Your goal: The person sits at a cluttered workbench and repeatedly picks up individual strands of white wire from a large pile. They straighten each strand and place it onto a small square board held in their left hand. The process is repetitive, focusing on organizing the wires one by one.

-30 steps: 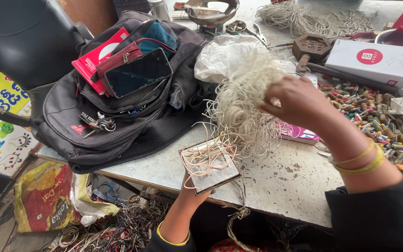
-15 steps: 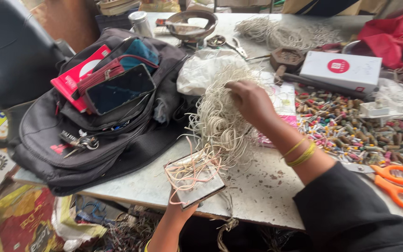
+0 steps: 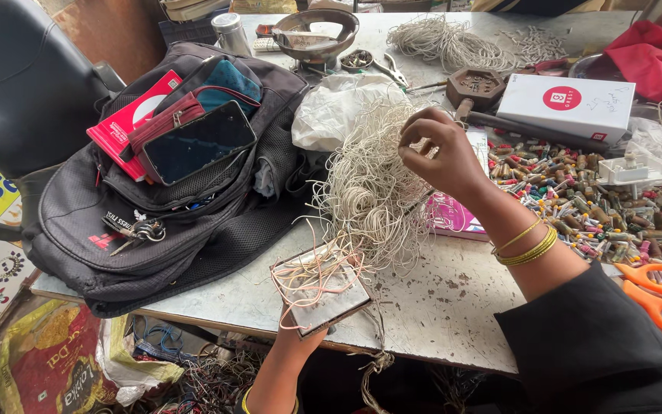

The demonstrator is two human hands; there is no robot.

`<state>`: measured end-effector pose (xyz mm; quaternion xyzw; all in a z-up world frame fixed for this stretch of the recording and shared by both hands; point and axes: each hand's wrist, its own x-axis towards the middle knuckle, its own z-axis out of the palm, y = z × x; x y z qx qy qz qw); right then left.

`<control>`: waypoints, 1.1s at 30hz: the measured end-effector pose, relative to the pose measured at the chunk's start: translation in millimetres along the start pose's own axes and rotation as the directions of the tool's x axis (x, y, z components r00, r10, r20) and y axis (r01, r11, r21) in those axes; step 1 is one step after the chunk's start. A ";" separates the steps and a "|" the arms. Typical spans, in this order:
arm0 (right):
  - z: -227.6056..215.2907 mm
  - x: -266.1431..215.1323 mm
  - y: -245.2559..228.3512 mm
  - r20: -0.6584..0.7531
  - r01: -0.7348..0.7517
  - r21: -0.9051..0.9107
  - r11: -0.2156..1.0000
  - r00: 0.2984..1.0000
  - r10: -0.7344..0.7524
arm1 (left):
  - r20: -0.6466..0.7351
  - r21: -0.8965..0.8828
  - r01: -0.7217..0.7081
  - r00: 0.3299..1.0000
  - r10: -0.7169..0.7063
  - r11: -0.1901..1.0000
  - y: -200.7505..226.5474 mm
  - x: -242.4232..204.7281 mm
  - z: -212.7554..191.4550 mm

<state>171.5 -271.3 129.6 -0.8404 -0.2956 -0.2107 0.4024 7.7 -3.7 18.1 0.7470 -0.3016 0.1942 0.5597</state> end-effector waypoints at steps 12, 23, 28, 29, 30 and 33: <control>31.4 1.1 -11.9 -0.015 -0.188 -0.247 0.951 0.982 0.191 | -0.014 0.063 -0.049 0.999 0.050 0.997 1.4 5.9 2.0; 16.9 1.1 -11.8 -0.041 -0.203 -0.178 0.963 0.979 0.199 | 0.013 0.053 -0.031 0.999 0.031 0.998 -3.9 -0.1 1.9; 30.9 2.2 -17.3 -0.014 -0.056 -0.327 0.943 0.998 0.054 | 0.012 0.032 -0.017 1.000 0.016 0.999 -8.5 -0.7 4.4; 32.3 1.6 -16.6 -0.031 -0.023 -0.337 0.941 0.999 0.013 | 0.009 0.029 -0.014 1.000 0.014 0.999 -8.9 -0.7 4.8; 31.5 1.0 -15.0 -0.045 -0.054 -0.281 0.958 0.998 0.043 | 0.007 0.024 -0.012 1.000 0.012 1.000 -9.0 -1.0 4.8; 23.6 -0.2 -9.5 -0.073 -0.131 -0.174 0.976 0.990 0.120 | 0.012 0.193 -0.118 0.993 0.118 0.974 -9.0 -1.9 4.4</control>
